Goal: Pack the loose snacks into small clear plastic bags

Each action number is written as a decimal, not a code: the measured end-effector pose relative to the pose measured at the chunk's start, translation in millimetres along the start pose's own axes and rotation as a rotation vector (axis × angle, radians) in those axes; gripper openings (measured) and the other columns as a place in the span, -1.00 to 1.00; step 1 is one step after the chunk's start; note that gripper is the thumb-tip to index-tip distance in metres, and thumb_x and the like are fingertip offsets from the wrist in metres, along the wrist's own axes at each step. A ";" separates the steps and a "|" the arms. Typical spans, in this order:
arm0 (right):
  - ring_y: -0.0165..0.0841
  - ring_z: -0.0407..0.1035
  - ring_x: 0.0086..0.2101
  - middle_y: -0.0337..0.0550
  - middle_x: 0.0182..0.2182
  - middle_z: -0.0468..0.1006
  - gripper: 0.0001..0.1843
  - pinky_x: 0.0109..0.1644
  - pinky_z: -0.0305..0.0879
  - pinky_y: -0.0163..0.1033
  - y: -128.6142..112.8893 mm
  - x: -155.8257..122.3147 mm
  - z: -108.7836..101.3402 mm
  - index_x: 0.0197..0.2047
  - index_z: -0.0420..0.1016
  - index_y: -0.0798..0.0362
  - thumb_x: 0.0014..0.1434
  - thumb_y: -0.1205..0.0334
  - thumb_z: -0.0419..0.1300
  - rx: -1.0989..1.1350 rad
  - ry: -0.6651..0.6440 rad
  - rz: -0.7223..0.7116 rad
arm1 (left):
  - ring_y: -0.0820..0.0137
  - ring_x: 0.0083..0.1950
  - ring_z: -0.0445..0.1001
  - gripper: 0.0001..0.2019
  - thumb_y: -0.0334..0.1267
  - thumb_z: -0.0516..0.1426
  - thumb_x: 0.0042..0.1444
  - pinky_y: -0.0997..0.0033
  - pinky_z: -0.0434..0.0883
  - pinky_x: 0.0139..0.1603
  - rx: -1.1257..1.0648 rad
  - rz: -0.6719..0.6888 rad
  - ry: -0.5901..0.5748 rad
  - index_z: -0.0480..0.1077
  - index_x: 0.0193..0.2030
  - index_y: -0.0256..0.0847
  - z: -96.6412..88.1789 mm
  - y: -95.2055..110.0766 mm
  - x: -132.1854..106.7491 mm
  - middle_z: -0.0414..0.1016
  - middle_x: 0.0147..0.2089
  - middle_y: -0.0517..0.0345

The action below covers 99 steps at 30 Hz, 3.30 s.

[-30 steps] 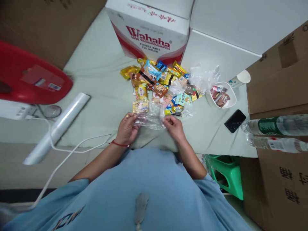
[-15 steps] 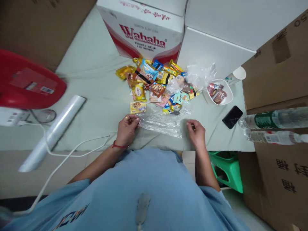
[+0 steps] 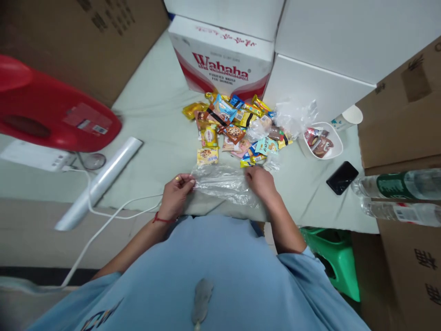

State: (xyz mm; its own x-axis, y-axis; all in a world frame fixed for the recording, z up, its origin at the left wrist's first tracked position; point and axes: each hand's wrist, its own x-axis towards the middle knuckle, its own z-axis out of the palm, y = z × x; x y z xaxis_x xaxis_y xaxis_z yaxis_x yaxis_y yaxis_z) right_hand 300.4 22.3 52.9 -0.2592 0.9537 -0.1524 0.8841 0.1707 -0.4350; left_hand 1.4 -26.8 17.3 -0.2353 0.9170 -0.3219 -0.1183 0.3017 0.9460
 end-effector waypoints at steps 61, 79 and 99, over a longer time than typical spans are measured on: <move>-0.41 0.15 -0.48 -0.32 -0.51 0.33 -0.58 -0.38 0.12 -0.30 -67.4 -18.0 21.3 -0.32 0.45 -0.01 0.16 -0.23 0.27 0.873 0.108 0.188 | 0.45 -0.31 0.47 -0.54 0.09 0.41 -0.05 0.44 0.43 -0.27 -0.341 -0.101 -0.078 0.30 -0.32 -0.13 52.8 12.2 20.7 0.49 -0.34 0.24; -0.06 0.48 -0.04 0.12 -0.01 0.63 -0.37 0.02 0.43 -0.02 5.0 -37.0 14.7 0.17 0.55 0.08 0.19 -0.18 0.33 0.292 0.373 0.292 | -0.07 0.53 0.17 -0.16 -0.46 0.18 -0.15 -0.25 0.13 0.56 0.686 0.604 -0.058 0.28 0.39 -0.17 6.9 -1.5 -8.4 0.27 0.45 -0.21; -0.11 0.50 -0.20 0.11 -0.11 0.65 -0.71 -0.16 0.32 -0.14 -85.6 5.5 -15.0 0.03 0.63 0.02 0.39 0.27 0.11 -0.189 0.317 0.125 | 0.17 0.10 0.47 -0.73 -0.35 0.16 -0.02 0.15 0.42 0.17 0.289 0.683 0.089 0.41 -0.13 -0.07 6.3 69.2 -37.3 0.49 -0.03 0.08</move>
State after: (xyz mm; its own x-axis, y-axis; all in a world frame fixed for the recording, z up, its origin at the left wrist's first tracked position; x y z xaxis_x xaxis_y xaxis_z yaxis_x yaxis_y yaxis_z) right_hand 229.1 16.6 102.6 -0.0379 0.9942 0.1007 0.9651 0.0625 -0.2543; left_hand 8.1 -38.4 95.0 -0.2444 0.9039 0.3511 0.3376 -0.2601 0.9046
